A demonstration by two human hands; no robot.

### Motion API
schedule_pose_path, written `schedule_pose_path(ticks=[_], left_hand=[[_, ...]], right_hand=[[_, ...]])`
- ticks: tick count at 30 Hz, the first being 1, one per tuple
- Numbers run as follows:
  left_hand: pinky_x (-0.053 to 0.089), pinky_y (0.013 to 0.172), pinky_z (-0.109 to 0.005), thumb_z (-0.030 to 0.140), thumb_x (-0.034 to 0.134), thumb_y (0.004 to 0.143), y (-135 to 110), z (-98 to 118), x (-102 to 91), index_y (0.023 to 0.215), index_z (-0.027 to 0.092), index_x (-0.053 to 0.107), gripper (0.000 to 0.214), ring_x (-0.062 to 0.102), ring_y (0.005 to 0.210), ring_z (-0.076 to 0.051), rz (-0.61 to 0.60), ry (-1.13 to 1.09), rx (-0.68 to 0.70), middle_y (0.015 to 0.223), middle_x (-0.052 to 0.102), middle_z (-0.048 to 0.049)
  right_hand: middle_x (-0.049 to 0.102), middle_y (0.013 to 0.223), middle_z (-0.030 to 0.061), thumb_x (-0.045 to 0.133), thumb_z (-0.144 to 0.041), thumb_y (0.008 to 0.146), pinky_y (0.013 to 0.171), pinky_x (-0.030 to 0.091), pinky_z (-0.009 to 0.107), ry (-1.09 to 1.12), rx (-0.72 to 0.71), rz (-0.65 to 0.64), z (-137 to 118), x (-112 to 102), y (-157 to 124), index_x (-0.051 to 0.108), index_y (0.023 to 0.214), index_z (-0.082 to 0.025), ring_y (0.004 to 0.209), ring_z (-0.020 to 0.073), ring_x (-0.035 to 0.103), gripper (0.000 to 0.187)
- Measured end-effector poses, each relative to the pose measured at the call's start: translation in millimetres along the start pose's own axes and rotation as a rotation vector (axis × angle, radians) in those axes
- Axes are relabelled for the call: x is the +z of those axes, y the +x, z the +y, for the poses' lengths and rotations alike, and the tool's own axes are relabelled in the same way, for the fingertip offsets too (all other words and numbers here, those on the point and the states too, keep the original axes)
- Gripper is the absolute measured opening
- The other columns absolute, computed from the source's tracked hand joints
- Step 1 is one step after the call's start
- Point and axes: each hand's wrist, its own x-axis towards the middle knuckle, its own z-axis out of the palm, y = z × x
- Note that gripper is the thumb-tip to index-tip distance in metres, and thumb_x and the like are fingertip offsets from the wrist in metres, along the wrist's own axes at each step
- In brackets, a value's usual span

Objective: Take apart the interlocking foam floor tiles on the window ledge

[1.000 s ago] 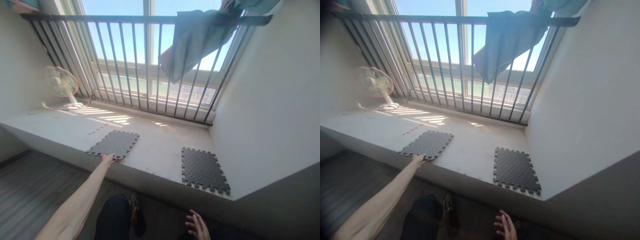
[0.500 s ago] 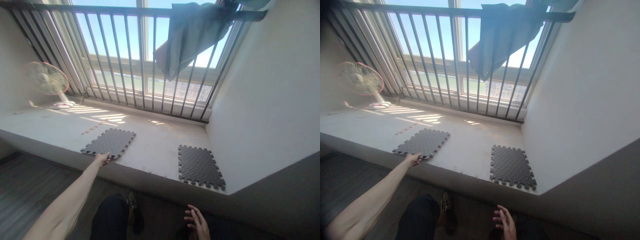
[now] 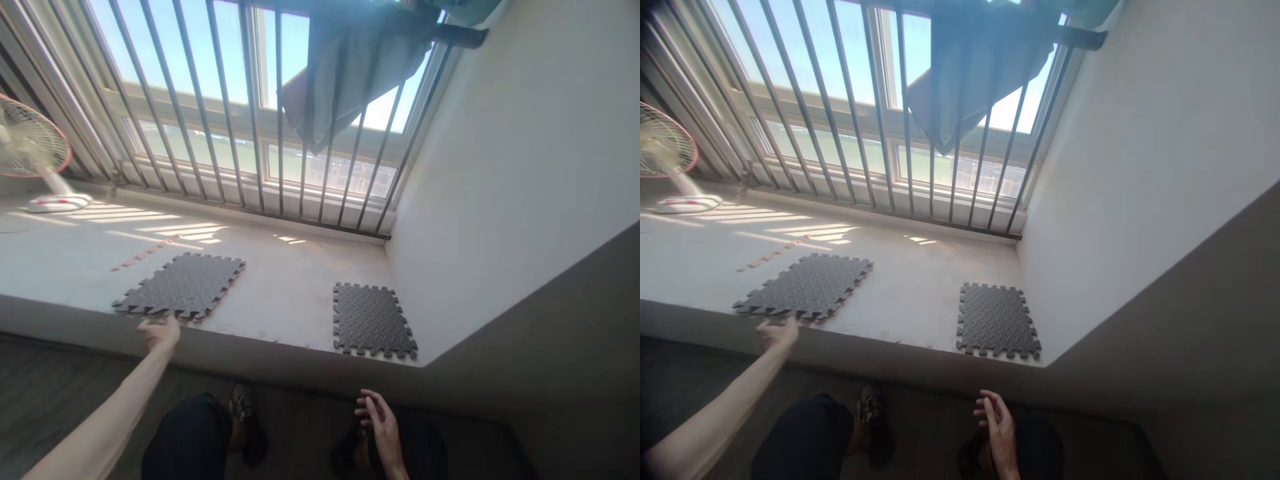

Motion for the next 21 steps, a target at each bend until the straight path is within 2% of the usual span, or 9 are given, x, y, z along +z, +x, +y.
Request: schedule_pose_path(ticks=[2,3,5,7,11,13,16,18,21], left_hand=[[0.056,0.102,-0.058,0.022,0.062,0.088,-29.2,-3.7,16.6,0.144,0.015,0.038,0.062,0.068,0.103,-0.032,0.094,0.054,-0.002,0.093,0.062,-0.0031],[0.055,0.105,-0.056,0.024,0.064,0.087,-49.3,-3.1,28.4,0.145,0.018,0.04,0.062,0.067,0.107,-0.031,0.053,0.045,0.035,0.1,0.064,-0.0051],[0.056,0.106,-0.051,0.031,0.065,0.088,-100.0,2.9,57.2,0.143,0.024,0.047,0.058,0.066,0.108,-0.03,-0.144,-0.033,0.165,0.116,0.066,-0.0085],[0.056,0.107,-0.052,0.037,0.067,0.089,-160.3,12.5,89.8,0.14,0.026,0.056,0.054,0.067,0.111,-0.033,-0.328,-0.136,0.29,0.123,0.068,-0.0117],[0.039,0.128,-0.054,0.042,0.065,0.094,-278.9,29.4,153.0,0.146,0.026,0.059,0.055,0.059,0.141,-0.035,-0.682,-0.199,0.455,0.146,0.066,-0.0177],[0.023,0.136,-0.059,0.045,0.064,0.095,-323.2,33.8,178.9,0.153,0.024,0.054,0.063,0.047,0.156,-0.037,-0.772,-0.115,0.478,0.16,0.057,-0.0197],[0.0,0.137,-0.066,0.045,0.054,0.099,-362.7,36.6,205.6,0.164,0.019,0.041,0.071,0.029,0.167,-0.035,-0.823,0.096,0.524,0.173,0.044,-0.0195],[-0.001,0.137,-0.066,0.045,0.047,0.102,-372.6,37.6,214.4,0.166,0.015,0.034,0.072,0.024,0.169,-0.033,-0.831,0.179,0.541,0.176,0.039,-0.0197],[0.004,0.138,-0.064,0.045,0.047,0.101,-370.1,39.8,215.5,0.164,0.013,0.036,0.072,0.028,0.168,-0.033,-0.798,0.18,0.508,0.174,0.043,-0.0208]], right_hand=[[0.082,0.114,0.0147,0.066,-0.075,0.086,0.082,0.065,0.043,-0.068,-0.104,0.14,-16.2,-12.7,11.6,0.077,0.117,-0.022,0.103,0.0316,0.079,0.062],[0.08,0.12,0.0155,0.063,-0.072,0.089,0.086,0.065,0.044,-0.115,-0.174,0.226,-25.6,-20.1,19.5,0.076,0.118,-0.022,0.11,0.0322,0.077,0.059],[0.074,0.133,0.0173,0.057,-0.067,0.093,0.093,0.062,0.046,-0.23,-0.316,0.383,-43.0,-36.3,38.3,0.075,0.123,-0.022,0.122,0.0326,0.07,0.057],[0.066,0.143,0.0205,0.052,-0.065,0.094,0.093,0.061,0.046,-0.322,-0.39,0.482,-53.8,-52.1,59.1,0.071,0.132,-0.02,0.121,0.0324,0.067,0.062],[0.053,0.158,0.0279,0.049,-0.071,0.091,0.102,0.058,0.05,-0.33,-0.346,0.534,-50.4,-73.4,94.9,0.06,0.148,-0.013,0.108,0.03,0.072,0.082],[0.052,0.16,0.0294,0.047,-0.077,0.089,0.106,0.056,0.049,-0.299,-0.301,0.519,-42.4,-76.7,105.9,0.057,0.151,-0.011,0.101,0.0278,0.075,0.091],[0.052,0.161,0.0303,0.047,-0.081,0.086,0.101,0.057,0.048,-0.235,-0.262,0.507,-34.2,-75.0,113.7,0.055,0.152,-0.011,0.088,0.0248,0.075,0.097],[0.053,0.161,0.0305,0.049,-0.08,0.086,0.098,0.057,0.048,-0.205,-0.262,0.519,-34.0,-72.7,114.9,0.057,0.151,-0.01,0.085,0.0244,0.074,0.096],[0.058,0.153,0.0299,0.051,-0.08,0.083,0.1,0.056,0.047,-0.162,-0.234,0.549,-38.2,-72.1,112.9,0.059,0.148,-0.008,0.088,0.0252,0.073,0.098]])
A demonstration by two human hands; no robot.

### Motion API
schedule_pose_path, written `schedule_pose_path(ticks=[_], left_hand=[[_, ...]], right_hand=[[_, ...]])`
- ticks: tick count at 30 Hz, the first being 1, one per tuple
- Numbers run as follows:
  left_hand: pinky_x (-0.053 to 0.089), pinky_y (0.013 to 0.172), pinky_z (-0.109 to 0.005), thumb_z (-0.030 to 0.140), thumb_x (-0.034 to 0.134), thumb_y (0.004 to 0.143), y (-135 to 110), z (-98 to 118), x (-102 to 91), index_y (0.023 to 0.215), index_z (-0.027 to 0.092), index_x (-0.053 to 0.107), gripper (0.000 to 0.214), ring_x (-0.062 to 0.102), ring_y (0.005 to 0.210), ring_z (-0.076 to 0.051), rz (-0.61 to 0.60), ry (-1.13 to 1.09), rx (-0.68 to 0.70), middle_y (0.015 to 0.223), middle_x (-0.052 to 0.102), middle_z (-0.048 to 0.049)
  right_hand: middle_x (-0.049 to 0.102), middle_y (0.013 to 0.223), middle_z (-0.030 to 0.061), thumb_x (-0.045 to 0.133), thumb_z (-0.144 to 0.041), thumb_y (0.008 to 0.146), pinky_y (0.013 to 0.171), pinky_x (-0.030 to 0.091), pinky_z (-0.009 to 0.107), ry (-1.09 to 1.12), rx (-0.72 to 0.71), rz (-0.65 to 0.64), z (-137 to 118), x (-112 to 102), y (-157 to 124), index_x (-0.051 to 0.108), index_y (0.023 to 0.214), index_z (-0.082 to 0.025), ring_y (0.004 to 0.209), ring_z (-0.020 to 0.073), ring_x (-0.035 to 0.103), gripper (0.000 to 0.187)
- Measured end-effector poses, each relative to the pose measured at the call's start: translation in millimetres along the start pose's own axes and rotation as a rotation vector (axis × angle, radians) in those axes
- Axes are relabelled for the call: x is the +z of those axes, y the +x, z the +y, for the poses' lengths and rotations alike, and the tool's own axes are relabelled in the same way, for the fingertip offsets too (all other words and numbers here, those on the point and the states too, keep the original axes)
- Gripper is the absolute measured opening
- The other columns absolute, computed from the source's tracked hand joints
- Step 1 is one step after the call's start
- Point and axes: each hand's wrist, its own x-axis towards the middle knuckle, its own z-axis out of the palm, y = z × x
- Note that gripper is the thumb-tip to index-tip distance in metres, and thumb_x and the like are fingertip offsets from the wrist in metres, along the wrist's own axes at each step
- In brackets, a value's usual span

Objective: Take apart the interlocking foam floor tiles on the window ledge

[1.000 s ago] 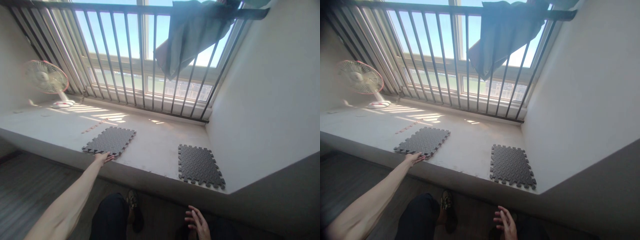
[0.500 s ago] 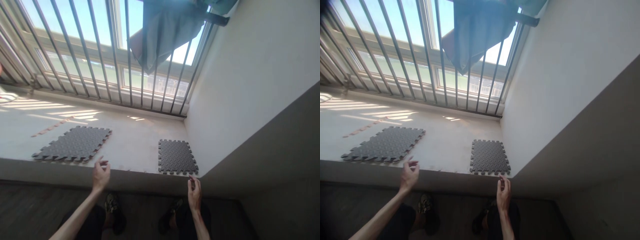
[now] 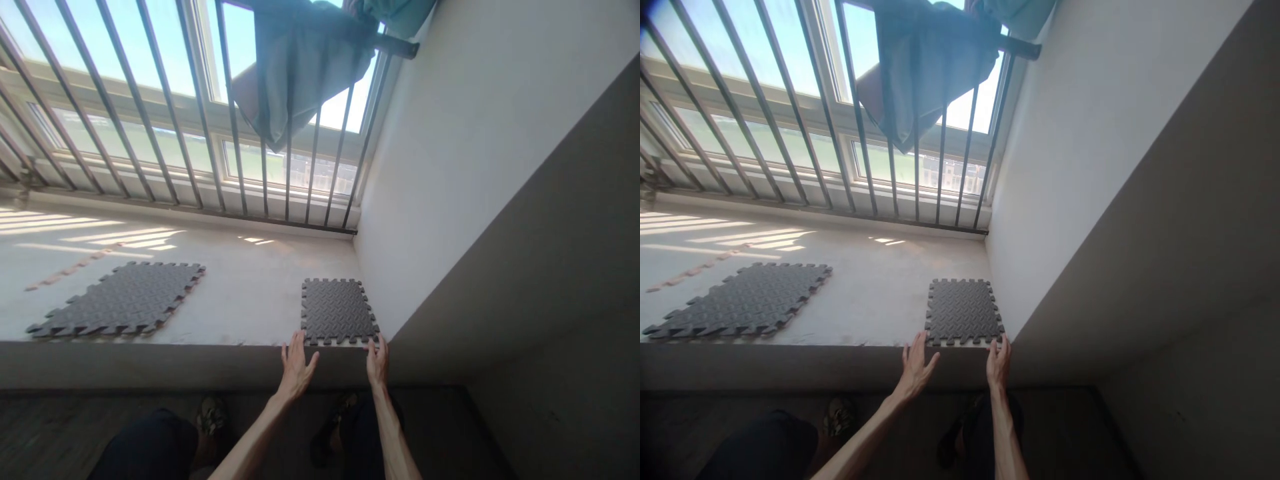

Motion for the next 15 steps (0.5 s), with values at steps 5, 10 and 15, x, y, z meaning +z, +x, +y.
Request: schedule_pose_path(ticks=[5,10,15], left_hand=[[0.028,0.134,-0.063,0.049,0.063,0.092,-3.6,-11.9,-29.5,0.151,0.019,0.052,0.066,0.053,0.151,-0.037,0.199,-0.328,-0.188,0.153,0.063,-0.02],[0.059,0.113,-0.052,0.037,0.079,0.086,-32.6,-24.4,-51.0,0.143,0.026,0.05,0.065,0.074,0.123,-0.029,0.391,-1.037,-0.515,0.135,0.069,-0.0165],[0.064,0.109,-0.052,0.041,0.08,0.088,-79.8,-22.1,-39.9,0.133,0.028,0.056,0.052,0.079,0.117,-0.031,0.291,-1.255,-0.679,0.129,0.075,-0.0143]], right_hand=[[0.075,0.12,0.0178,0.063,-0.083,0.073,0.104,0.054,0.043,0.139,0.183,0.064,-6.3,-10.5,-15.7,0.057,0.149,-0.011,0.109,0.0297,0.069,0.105],[0.073,0.124,0.0131,0.088,-0.07,0.059,0.08,0.061,0.035,0.496,0.45,-0.041,-22.5,-16.3,-63.5,0.049,0.153,-0.019,0.102,0.0254,0.072,0.113],[0.076,0.129,0.0112,0.093,-0.06,0.061,0.067,0.062,0.03,0.525,0.542,-0.263,-27.3,-1.9,-142.5,0.066,0.136,-0.02,0.099,0.0246,0.074,0.09]])
